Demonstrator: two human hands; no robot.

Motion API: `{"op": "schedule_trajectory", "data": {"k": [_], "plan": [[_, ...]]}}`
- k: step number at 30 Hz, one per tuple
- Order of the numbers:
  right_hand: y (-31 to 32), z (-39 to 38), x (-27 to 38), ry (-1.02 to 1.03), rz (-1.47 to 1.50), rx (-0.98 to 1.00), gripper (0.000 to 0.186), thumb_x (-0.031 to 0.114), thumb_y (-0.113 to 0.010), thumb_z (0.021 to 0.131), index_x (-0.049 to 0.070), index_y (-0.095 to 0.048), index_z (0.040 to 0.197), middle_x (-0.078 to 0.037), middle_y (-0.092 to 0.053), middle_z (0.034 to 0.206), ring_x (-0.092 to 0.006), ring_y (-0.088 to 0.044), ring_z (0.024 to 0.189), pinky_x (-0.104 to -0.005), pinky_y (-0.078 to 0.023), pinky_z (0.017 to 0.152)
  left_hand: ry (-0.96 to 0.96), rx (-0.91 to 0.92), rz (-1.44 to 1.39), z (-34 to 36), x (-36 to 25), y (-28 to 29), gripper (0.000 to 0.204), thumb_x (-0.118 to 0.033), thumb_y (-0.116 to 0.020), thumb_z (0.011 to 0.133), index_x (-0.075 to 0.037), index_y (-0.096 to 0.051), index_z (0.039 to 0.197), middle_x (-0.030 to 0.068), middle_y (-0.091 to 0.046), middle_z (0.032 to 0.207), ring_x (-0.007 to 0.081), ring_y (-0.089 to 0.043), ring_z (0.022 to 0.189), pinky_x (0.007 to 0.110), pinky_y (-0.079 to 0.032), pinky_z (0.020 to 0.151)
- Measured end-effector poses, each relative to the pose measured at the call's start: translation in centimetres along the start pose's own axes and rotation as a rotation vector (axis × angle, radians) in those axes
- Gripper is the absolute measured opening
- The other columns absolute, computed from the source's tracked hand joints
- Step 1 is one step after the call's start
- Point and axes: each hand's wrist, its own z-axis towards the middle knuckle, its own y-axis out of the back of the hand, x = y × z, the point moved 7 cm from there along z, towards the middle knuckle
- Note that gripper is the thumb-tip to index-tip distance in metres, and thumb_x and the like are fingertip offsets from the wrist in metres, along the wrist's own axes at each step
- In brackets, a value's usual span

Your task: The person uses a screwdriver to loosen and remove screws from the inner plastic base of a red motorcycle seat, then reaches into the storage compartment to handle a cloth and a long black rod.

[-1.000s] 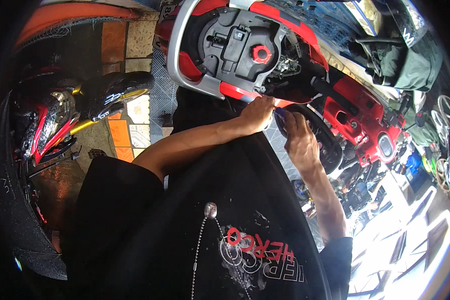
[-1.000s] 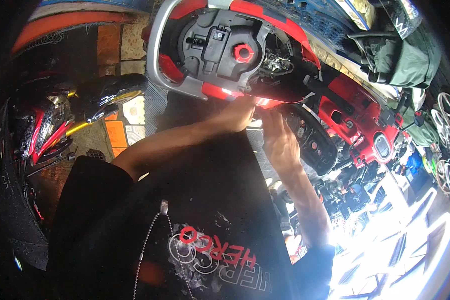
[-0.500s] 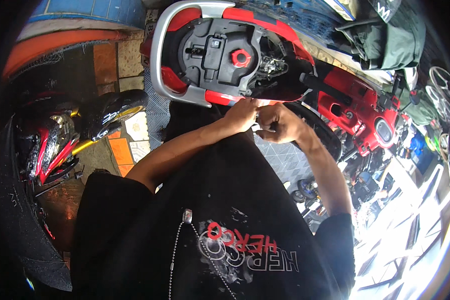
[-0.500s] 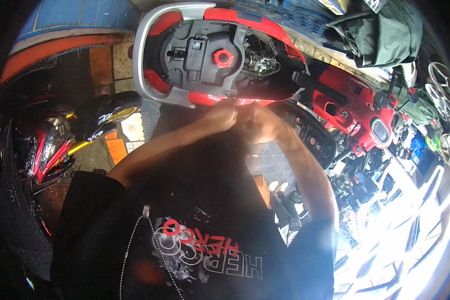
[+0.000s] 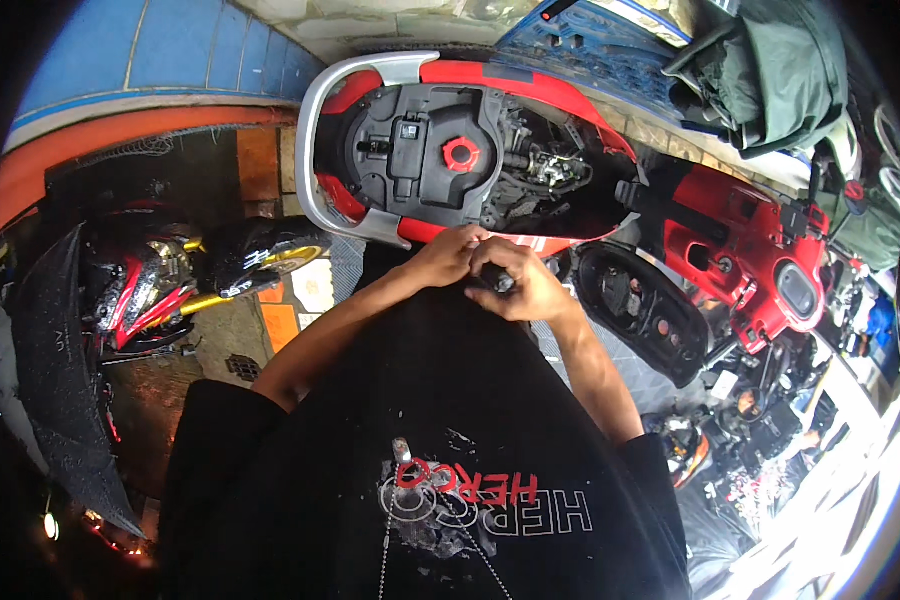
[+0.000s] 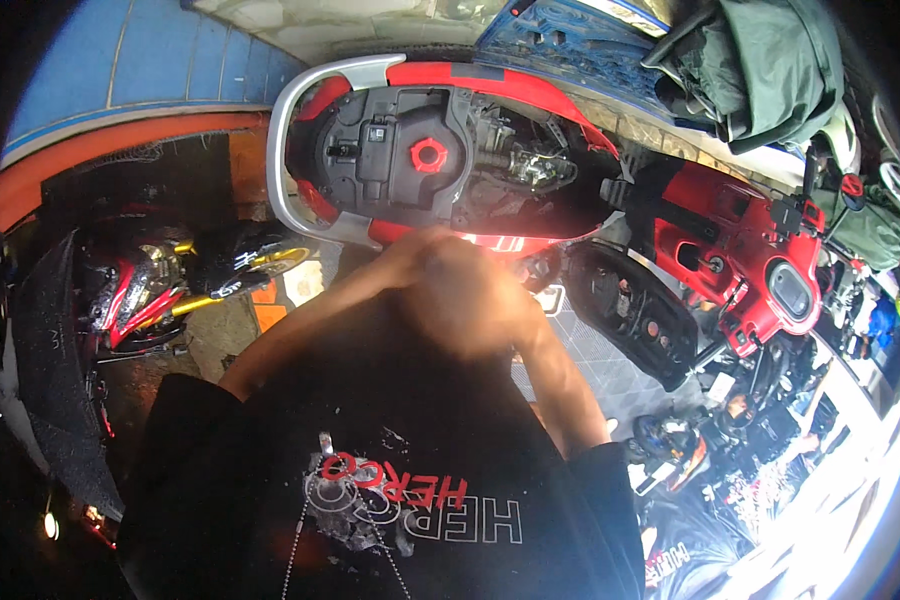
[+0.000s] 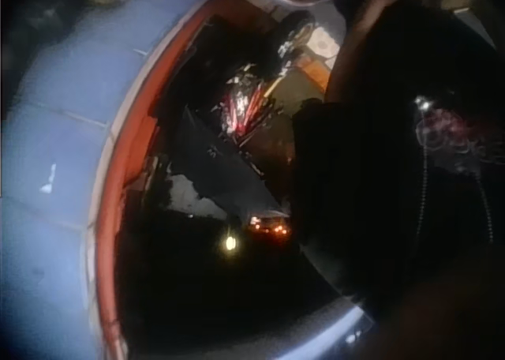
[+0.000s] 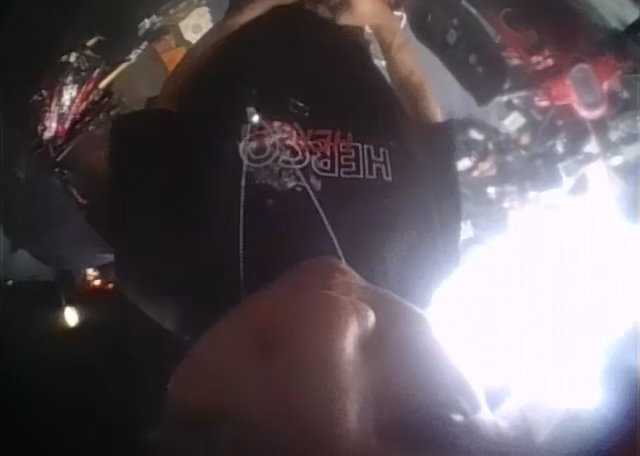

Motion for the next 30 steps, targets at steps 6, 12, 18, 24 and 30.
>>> {"op": "schedule_trajectory", "data": {"k": [6,12,18,24,30], "plan": [[4.8,-0.8,1.9,0.076,-0.159,-0.119,0.026,0.012,-0.081,0.076,0.003,-0.056,0.077,-0.009,-0.062,0.078,-0.0238,-0.065,0.078,-0.0351,-0.051,0.072,0.735,-0.216,-0.909,-2.6,0.4,3.1,0.039,0.004,-0.037,0.086,0.002,-0.058,0.118,0.0048,-0.056,0.09,0.0136,-0.054,0.079,0.028,-0.047,0.077],[14.1,-5.2,1.3,0.199,0.803,-0.717,0.014,0.014,-0.059,0.096,0.008,-0.05,0.087,-0.004,-0.055,0.07,-0.0134,-0.05,0.064,-0.0349,-0.047,0.064,0.448,-0.306,-1.26,-0.6,-3.5,5.5,0.04,-0.001,-0.039,0.093,0.004,-0.05,0.131,0.0195,-0.058,0.128,0.0263,-0.061,0.111,0.039,-0.048,0.1],[16.3,-8.2,0.6,0.336,1.169,-0.786,0.016,0.024,-0.049,0.101,0.013,-0.047,0.089,0.001,-0.033,0.065,-0.0135,-0.032,0.059,-0.0336,-0.035,0.064,0.328,-0.325,-1.478,2.1,-6.9,5.2,0.039,-0.004,-0.04,0.095,0.004,-0.049,0.133,0.021,-0.056,0.131,0.0229,-0.062,0.104,0.035,-0.051,0.094],[15.0,-9.8,0.7,0.412,1.259,-0.914,0.016,0.027,-0.048,0.101,0.014,-0.053,0.093,0.003,-0.034,0.066,-0.0104,-0.032,0.06,-0.031,-0.033,0.068,0.35,-0.187,-1.383,2.6,-6.9,4.4,0.042,-0.01,-0.045,0.098,0.003,-0.044,0.138,0.0218,-0.051,0.137,0.0147,-0.059,0.091,0.028,-0.051,0.076],[14.4,-10.5,1.0,0.481,1.247,-0.967,0.017,0.026,-0.048,0.101,0.013,-0.054,0.092,0.002,-0.035,0.064,-0.0107,-0.033,0.059,-0.0312,-0.033,0.068,0.355,-0.148,-1.387,2.4,-7.6,4.9,0.041,-0.015,-0.044,0.102,0.002,-0.043,0.139,0.0117,-0.061,0.109,0.0098,-0.047,0.073,0.024,-0.04,0.067]]}}
